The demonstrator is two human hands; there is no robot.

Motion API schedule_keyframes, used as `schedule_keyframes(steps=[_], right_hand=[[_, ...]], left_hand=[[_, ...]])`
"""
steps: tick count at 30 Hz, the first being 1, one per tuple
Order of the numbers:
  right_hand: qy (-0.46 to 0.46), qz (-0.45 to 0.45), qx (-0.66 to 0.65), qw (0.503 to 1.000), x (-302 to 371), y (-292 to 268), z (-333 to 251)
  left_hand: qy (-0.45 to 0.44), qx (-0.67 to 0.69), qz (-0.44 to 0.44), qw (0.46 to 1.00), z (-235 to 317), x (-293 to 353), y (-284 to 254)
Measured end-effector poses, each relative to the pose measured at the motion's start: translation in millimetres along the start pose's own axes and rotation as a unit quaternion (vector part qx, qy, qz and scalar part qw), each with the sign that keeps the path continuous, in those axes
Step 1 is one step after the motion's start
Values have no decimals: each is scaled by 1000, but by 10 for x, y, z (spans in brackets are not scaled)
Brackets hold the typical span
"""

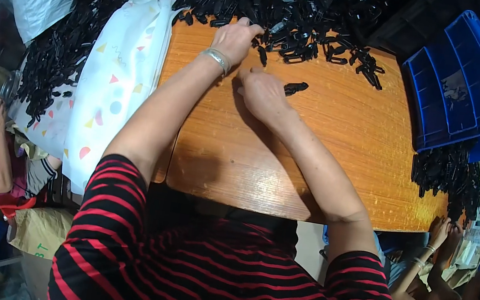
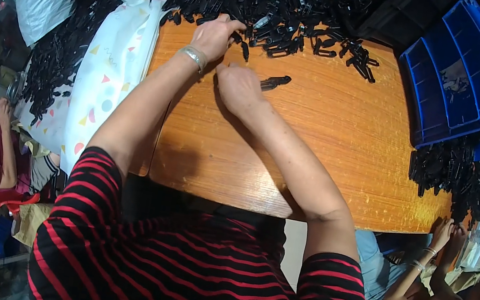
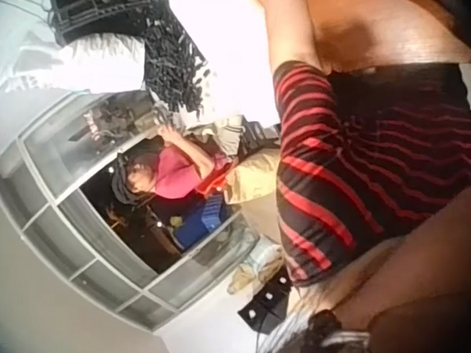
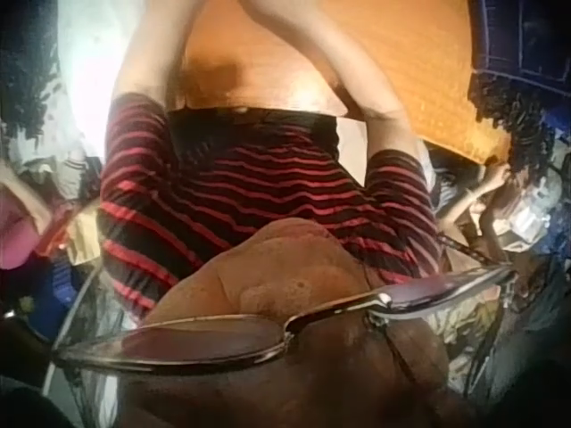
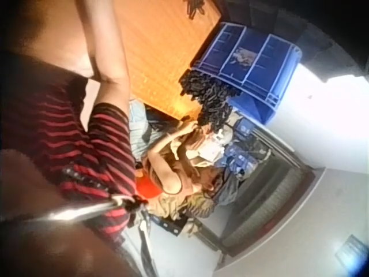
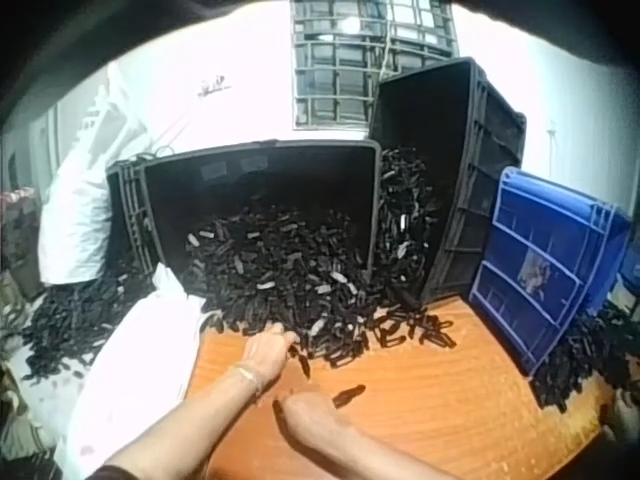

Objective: Assembling small black plastic components at a workbench.

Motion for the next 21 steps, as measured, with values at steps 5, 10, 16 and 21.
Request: schedule_keyframes(steps=[5, 10, 16, 21], right_hand=[[-6, -42, -148, 988, 353, -44, 72], [122, -99, -449, 880, 760, -104, 170], [104, 67, -674, 728, 907, -269, 83], [78, 194, -615, 761, 955, -293, -102]], left_hand=[[35, -71, -70, 994, -90, 0, 168], [-45, 55, -18, 997, -10, 417, -4], [-204, 626, -33, 752, 354, 1138, 37], [-168, 768, 3, 619, 722, 1537, -261]])
Point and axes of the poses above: each hand's wrist, its own x-axis away from the middle knuckle, its own y-axis out of the palm, z = x × y, the point moved 5 cm from there along -x, towards the middle knuckle, and after that the axes turned 5 degrees about -z, right-handed, at the moved point
